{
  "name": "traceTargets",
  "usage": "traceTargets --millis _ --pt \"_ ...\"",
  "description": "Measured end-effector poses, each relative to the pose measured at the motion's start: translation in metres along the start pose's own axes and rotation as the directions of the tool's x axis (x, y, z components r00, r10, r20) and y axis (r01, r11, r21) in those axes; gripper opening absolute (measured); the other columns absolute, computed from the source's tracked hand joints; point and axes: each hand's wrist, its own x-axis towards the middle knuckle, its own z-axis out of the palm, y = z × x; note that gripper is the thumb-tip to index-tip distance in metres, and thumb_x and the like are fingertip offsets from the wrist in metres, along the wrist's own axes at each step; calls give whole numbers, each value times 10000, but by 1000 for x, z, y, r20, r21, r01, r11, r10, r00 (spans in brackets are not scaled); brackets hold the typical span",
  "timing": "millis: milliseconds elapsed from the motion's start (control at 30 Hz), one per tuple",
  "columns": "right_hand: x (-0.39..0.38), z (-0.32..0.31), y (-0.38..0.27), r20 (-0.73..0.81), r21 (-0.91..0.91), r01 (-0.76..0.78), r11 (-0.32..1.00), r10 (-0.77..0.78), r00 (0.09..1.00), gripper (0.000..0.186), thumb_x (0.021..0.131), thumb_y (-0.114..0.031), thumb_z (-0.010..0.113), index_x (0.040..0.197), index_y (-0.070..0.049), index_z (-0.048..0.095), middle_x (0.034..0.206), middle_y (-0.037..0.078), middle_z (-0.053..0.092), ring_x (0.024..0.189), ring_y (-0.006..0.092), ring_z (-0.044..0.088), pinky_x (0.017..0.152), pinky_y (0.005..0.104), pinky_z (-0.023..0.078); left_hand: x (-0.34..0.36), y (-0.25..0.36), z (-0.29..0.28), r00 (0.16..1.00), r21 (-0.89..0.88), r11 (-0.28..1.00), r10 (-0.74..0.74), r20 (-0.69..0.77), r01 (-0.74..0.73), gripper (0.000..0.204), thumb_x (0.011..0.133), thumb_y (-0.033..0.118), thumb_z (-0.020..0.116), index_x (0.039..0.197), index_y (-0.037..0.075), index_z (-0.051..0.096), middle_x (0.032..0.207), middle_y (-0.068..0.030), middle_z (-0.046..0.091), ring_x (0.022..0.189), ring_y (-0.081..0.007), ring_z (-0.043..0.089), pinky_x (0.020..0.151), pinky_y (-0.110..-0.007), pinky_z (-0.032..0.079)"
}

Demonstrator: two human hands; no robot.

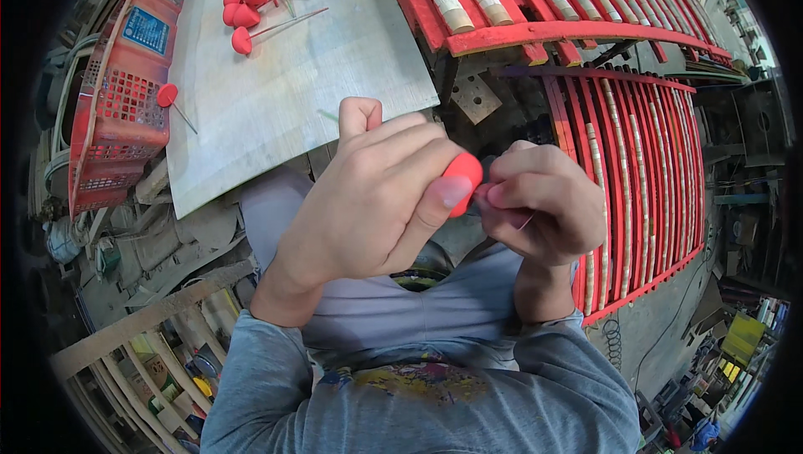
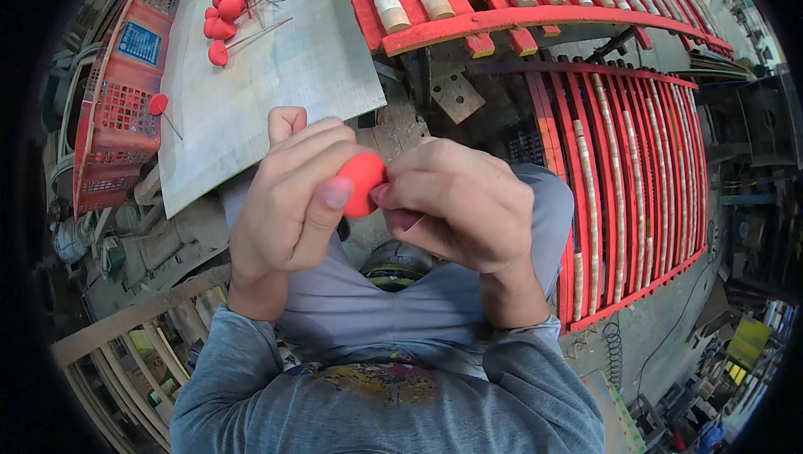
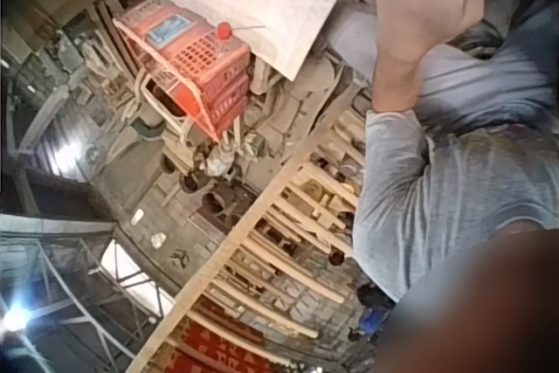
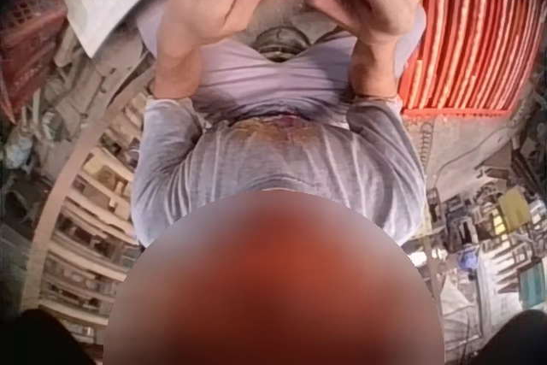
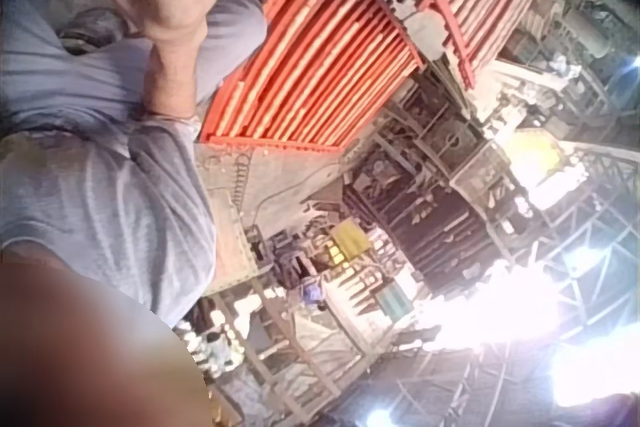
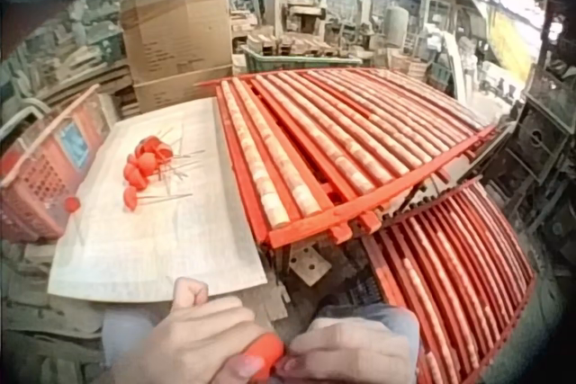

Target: Using sandpaper to smooth the edges of small red wooden circular components.

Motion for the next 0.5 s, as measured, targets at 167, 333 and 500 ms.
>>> traceTargets --millis 167,333,500 --pt "-2 -3 -2 -114 -111 -72 991 59 992 230 600 106 698 778 52 562 699 115 602 613 186 598 552 255 486 6 -13 13 989 140 983 129 -71 -118 508 921 432 436 1059 -36 576 918 -92 572 802 -232 533 744 -357 242" --pt "-5 -3 -1 -155 -126 -121 985 101 983 220 670 112 689 811 43 534 723 95 573 657 183 586 573 252 452 10 -14 17 973 183 975 158 -169 -127 468 859 400 541 1106 5 584 955 -80 593 874 -218 570 766 -368 236" --pt "-8 0 -3 -242 -128 -211 969 176 954 211 693 107 676 834 46 532 757 102 581 683 172 582 619 235 444 13 -17 24 949 149 980 169 -266 -133 454 791 356 646 1116 45 591 949 -58 616 872 -198 591 767 -361 235"
